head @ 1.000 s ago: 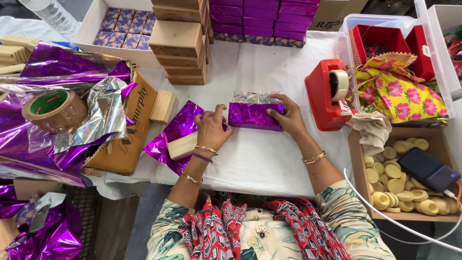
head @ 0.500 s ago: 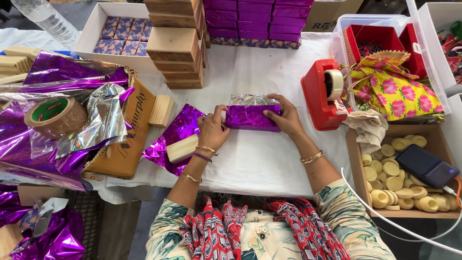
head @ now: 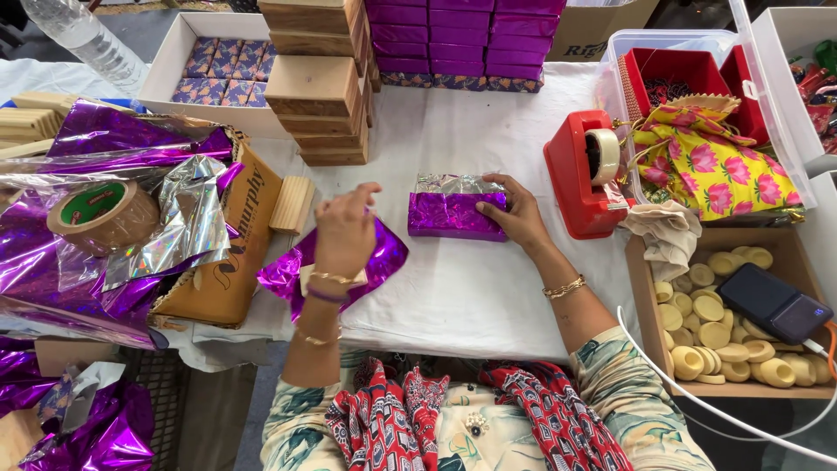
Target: The person wraps a rectangular bar of soap in a sheet of silver foil, then places it on a sheet of purple foil. They fold the purple foil around the soap bar, tucking in the edges to create a neat package, and secure the ends with pieces of clear tape.
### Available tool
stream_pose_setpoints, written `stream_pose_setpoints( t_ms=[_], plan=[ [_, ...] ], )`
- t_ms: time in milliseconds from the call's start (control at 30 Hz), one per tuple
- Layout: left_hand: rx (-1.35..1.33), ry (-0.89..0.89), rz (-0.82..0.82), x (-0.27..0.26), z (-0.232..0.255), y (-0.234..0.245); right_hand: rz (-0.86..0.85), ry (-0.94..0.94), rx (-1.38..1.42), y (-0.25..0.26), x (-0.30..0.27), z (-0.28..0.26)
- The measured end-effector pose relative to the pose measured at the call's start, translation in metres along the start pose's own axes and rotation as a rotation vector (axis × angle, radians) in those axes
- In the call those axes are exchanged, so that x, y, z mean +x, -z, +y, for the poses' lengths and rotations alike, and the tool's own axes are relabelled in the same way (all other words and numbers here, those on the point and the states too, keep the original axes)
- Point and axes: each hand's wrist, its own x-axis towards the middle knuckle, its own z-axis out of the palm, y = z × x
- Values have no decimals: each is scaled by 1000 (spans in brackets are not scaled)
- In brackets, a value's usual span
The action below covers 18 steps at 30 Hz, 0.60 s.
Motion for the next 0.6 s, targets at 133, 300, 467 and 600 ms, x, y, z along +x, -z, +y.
stream_pose_setpoints(
  t_ms=[133,300,467,600],
  plan=[
    [-617,-106,258,-6,-9,52,-8,6,3,0,0,1],
    [-1552,-3,474,-16,-29,83,-3,16,-8,0,0,1],
    [-383,-263,-97,-31,-31,67,-13,36,20,1,1,5],
    [-4,-330,-615,-49,-53,9,-9,35,20,1,1,5]
  ],
)
